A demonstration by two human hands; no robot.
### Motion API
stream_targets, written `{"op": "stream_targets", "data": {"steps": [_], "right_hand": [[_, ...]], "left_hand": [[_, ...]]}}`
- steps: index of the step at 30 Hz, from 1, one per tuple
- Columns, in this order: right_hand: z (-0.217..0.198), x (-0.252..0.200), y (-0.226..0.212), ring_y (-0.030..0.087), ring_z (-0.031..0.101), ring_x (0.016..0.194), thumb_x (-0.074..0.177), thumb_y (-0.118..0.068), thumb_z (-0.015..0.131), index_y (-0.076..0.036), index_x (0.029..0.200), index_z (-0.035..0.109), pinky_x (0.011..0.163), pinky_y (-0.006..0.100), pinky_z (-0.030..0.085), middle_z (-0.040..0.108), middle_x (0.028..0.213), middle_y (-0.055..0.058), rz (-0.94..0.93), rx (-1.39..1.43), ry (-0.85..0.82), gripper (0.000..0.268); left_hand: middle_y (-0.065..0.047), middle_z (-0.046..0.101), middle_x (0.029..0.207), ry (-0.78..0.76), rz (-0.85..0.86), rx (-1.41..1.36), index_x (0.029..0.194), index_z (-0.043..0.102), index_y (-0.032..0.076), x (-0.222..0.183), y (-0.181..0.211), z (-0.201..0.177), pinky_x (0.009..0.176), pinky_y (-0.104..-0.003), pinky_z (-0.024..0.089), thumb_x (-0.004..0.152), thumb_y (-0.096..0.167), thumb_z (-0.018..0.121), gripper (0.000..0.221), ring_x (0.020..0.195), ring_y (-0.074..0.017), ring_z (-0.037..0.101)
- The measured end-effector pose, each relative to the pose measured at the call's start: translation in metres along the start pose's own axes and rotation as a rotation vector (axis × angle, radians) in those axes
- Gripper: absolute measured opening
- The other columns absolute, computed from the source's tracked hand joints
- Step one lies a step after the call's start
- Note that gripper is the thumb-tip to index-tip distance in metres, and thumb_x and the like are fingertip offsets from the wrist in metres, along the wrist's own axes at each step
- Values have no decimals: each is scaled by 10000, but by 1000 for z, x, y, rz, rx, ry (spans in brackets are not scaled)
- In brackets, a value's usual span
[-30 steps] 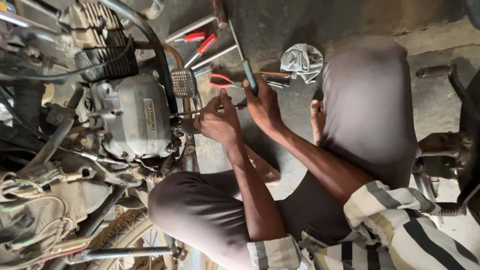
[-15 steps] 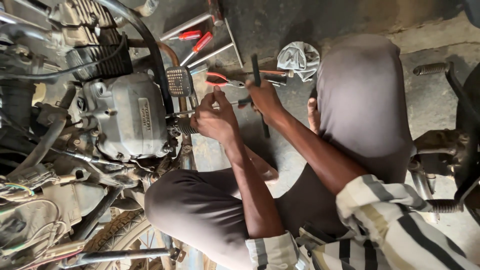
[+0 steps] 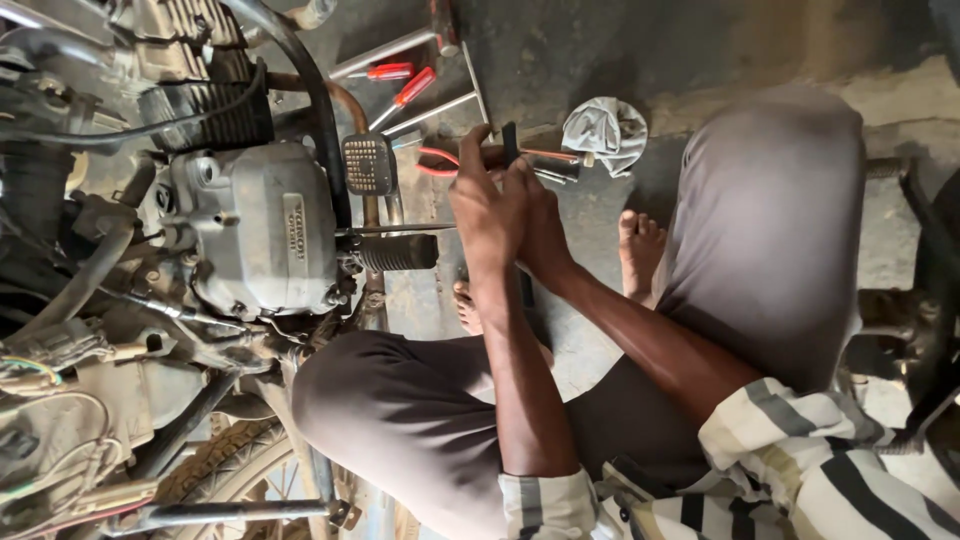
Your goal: Repairing a motorcycle engine by adjusting and tightening internal components with tools.
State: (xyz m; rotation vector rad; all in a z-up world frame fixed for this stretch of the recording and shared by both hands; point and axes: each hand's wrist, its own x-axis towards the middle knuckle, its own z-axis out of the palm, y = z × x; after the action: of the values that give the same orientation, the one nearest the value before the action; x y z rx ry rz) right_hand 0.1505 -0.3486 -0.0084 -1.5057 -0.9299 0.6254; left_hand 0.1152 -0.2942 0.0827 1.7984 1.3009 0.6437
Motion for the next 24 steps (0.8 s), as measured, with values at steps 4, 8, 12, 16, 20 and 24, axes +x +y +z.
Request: {"op": "stream_targets", "data": {"steps": [4, 8, 12, 16, 20, 24], "right_hand": [[-4, -4, -4, 318, 712, 922, 852, -131, 733, 63, 1103, 569, 717, 451, 556, 694, 981, 236, -6, 11, -44, 357], [-6, 8, -15, 324, 710, 918, 858, -134, 731, 58, 1088, 574, 716, 449, 554, 695, 970, 230, -30, 24, -77, 338], [-9, 12, -19, 331, 708, 915, 864, -138, 729, 52, 1074, 578, 715, 447, 552, 695, 959, 225, -32, 36, -102, 321], [-7, 13, -18, 337, 706, 912, 870, -141, 728, 46, 1060, 583, 714, 445, 550, 695, 947, 219, -22, 48, -135, 303], [-16, 11, -13, 344, 704, 909, 877, -145, 726, 41, 1045, 588, 714, 443, 548, 696, 936, 213, -15, 48, -165, 286], [-22, 11, -18, 350, 702, 905, 883, -148, 724, 35, 1031, 593, 713, 441, 546, 696, 925, 207, -3, 54, -195, 270]], "left_hand": [[-202, 758, 1062, -27, 17, 108, 1366, 549, 30, 6, -3, 7, 834, -404, 608, 850, 47, 648, 525, 943, -313, 767], [-209, 745, 1036, 42, 152, 112, 1291, 614, 30, 16, -20, 22, 839, -406, 594, 821, 12, 606, 469, 928, -319, 752], [-203, 723, 944, 88, 56, -31, 1131, 606, -42, 25, -38, 42, 791, -412, 562, 801, 60, 619, 346, 849, -299, 716], [-93, 713, 845, 195, -88, -226, 1011, 667, -34, 20, -35, 55, 695, -353, 530, 941, 239, 650, 283, 734, -202, 656], [12, 525, 710, 153, -140, -595, 877, 660, -31, 8, -19, 50, 577, -290, 328, 1019, 371, 633, 427, 659, -91, 414], [49, 484, 668, 279, -156, -677, 862, 659, 11, 8, -7, 49, 540, -257, 271, 1015, 389, 621, 409, 615, -57, 376]]}}
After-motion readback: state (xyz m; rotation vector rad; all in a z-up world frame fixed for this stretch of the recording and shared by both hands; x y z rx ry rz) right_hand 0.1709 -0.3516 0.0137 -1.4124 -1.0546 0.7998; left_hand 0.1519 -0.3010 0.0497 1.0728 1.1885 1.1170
